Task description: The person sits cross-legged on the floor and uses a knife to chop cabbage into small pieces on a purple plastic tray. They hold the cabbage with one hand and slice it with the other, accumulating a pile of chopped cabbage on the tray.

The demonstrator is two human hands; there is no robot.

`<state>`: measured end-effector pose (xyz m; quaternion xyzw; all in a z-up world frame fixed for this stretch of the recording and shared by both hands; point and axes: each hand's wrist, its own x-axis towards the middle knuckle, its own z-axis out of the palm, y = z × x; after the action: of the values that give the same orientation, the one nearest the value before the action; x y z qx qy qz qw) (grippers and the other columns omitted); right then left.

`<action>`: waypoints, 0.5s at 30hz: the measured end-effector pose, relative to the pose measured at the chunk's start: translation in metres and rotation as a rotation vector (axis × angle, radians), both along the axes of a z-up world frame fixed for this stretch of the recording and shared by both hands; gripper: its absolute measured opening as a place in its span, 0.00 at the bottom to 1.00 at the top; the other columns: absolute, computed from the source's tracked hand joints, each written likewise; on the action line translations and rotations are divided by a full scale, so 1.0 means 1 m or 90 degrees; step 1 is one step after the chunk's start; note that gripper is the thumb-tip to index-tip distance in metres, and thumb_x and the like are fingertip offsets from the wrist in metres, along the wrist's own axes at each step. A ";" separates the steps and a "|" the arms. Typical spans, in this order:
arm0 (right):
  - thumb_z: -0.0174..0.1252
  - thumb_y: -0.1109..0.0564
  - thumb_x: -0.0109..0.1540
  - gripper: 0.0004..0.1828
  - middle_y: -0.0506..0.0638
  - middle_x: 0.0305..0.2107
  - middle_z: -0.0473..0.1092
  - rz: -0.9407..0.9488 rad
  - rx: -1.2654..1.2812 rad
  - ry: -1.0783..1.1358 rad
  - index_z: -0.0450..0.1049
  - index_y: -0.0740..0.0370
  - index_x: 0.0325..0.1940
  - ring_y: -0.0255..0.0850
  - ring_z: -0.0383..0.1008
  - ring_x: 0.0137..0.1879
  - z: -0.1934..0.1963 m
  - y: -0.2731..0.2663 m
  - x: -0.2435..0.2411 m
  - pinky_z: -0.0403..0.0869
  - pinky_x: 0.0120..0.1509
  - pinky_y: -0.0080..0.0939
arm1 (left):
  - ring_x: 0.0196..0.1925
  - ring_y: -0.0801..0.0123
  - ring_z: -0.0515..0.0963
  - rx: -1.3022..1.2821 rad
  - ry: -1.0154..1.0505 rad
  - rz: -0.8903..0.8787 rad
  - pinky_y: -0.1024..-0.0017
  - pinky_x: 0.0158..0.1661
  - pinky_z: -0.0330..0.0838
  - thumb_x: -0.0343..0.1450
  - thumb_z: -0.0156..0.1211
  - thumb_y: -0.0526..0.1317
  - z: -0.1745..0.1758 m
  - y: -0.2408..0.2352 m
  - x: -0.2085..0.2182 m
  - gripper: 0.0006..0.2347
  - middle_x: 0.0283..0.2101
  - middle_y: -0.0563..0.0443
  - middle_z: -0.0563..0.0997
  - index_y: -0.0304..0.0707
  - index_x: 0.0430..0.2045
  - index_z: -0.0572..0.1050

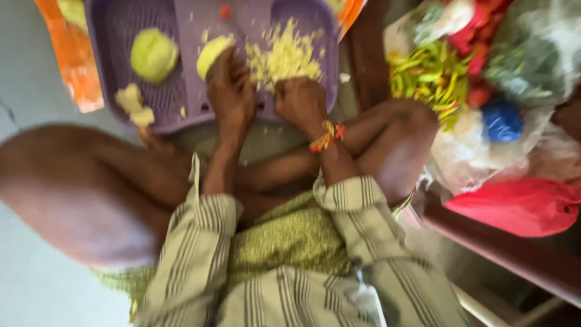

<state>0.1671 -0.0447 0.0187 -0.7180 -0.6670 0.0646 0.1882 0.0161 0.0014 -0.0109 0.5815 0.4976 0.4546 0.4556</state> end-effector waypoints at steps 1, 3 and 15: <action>0.61 0.54 0.56 0.07 0.59 0.21 0.74 0.003 0.001 0.001 0.80 0.56 0.25 0.56 0.77 0.28 0.002 0.005 0.005 0.74 0.32 0.53 | 0.49 0.61 0.85 0.018 0.002 0.001 0.71 0.49 0.84 0.67 0.57 0.23 0.002 0.007 0.003 0.24 0.50 0.39 0.81 0.32 0.61 0.69; 0.60 0.56 0.56 0.07 0.57 0.20 0.74 0.015 -0.020 0.014 0.79 0.57 0.23 0.55 0.77 0.27 0.002 -0.006 0.006 0.73 0.31 0.54 | 0.49 0.60 0.85 0.031 0.017 0.008 0.71 0.50 0.84 0.67 0.53 0.22 0.003 0.000 -0.001 0.24 0.51 0.37 0.79 0.32 0.60 0.71; 0.62 0.52 0.57 0.11 0.61 0.20 0.73 -0.047 -0.037 0.047 0.81 0.58 0.24 0.58 0.76 0.27 -0.021 0.000 -0.025 0.74 0.31 0.55 | 0.47 0.58 0.87 0.068 0.080 0.085 0.66 0.51 0.80 0.73 0.54 0.27 0.003 0.004 -0.002 0.15 0.47 0.42 0.85 0.35 0.54 0.76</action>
<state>0.1419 -0.0444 -0.0019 -0.7444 -0.6305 0.1033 0.1941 0.0145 0.0053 -0.0082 0.5978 0.5377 0.4727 0.3606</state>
